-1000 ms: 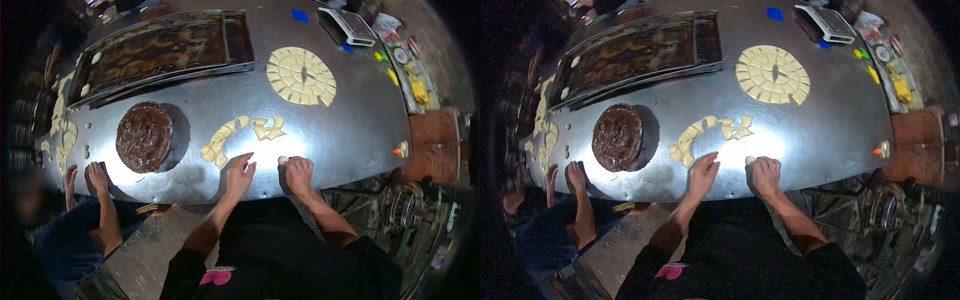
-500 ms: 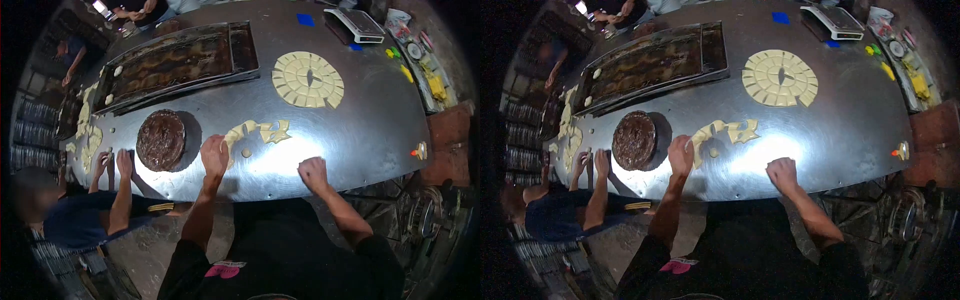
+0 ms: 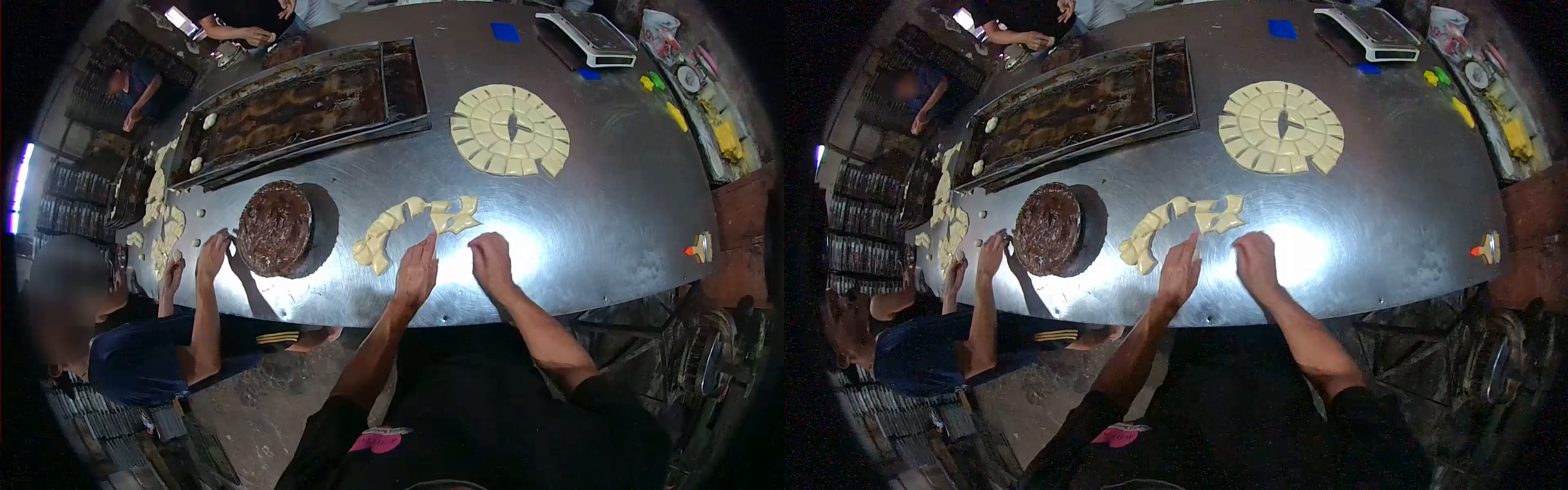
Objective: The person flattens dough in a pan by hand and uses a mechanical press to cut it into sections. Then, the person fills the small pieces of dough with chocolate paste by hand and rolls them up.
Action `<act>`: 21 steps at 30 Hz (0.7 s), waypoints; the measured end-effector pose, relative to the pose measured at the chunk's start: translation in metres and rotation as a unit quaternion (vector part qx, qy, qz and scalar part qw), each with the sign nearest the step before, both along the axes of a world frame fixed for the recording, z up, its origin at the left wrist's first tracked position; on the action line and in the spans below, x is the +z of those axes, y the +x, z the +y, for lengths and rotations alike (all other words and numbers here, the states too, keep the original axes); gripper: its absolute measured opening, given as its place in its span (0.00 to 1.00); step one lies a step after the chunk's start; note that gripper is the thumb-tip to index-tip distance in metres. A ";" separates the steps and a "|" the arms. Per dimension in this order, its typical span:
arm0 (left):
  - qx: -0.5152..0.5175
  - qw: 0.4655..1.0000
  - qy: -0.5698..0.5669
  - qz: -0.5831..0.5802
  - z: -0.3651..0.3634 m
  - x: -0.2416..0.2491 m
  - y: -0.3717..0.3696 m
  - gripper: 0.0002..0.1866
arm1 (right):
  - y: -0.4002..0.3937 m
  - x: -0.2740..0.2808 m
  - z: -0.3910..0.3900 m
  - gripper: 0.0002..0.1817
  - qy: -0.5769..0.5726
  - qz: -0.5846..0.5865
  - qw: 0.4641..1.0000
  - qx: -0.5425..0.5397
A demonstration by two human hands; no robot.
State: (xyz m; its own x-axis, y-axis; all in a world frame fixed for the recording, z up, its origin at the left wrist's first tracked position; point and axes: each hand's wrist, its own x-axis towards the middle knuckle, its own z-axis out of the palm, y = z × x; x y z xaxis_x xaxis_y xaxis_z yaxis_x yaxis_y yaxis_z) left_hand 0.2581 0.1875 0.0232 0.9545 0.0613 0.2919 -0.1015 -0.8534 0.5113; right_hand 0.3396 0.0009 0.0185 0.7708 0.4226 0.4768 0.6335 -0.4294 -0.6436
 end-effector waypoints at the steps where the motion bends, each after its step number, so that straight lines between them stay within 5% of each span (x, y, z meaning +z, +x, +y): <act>1: -0.001 1.000 -0.006 0.012 0.001 -0.002 0.001 0.33 | -0.012 -0.001 -0.001 0.04 -0.004 0.027 0.998 0.062; 5: 0.044 0.998 -0.047 0.014 0.010 0.022 -0.014 0.39 | -0.013 -0.003 -0.070 0.04 -0.070 0.025 0.987 0.139; 8: 0.003 0.998 -0.001 0.069 0.008 0.017 -0.028 0.44 | 0.012 0.012 -0.035 0.04 -0.092 0.033 0.992 -0.085; 9: 0.007 0.997 -0.002 0.073 0.007 0.014 -0.031 0.44 | 0.019 0.005 -0.011 0.04 -0.007 -0.016 0.996 -0.083; 11: 0.073 0.991 -0.116 0.006 0.007 0.015 -0.036 0.42 | -0.003 0.004 0.008 0.04 0.025 0.085 0.996 -0.009; 13: 0.171 0.961 -0.196 0.092 0.024 0.018 -0.050 0.40 | -0.039 -0.004 -0.018 0.07 -0.051 0.051 0.993 0.089; 15: 0.178 0.942 -0.234 0.159 0.031 0.033 -0.059 0.38 | -0.049 0.001 -0.048 0.10 -0.045 0.074 0.988 0.130; 17: 0.031 0.979 -0.192 -0.068 0.027 0.003 -0.061 0.37 | -0.048 0.031 -0.041 0.13 -0.067 0.123 0.987 0.082; 18: 0.078 0.965 -0.214 0.128 0.020 -0.001 -0.055 0.35 | -0.047 0.040 -0.030 0.16 -0.080 0.165 0.983 0.029; 19: 0.049 0.990 -0.120 0.063 0.016 -0.004 -0.048 0.33 | -0.049 0.043 -0.015 0.16 -0.083 0.163 0.983 0.025; 21: 0.069 0.972 -0.206 0.085 0.016 0.012 -0.042 0.31 | -0.048 0.048 0.019 0.23 -0.055 0.216 0.972 0.075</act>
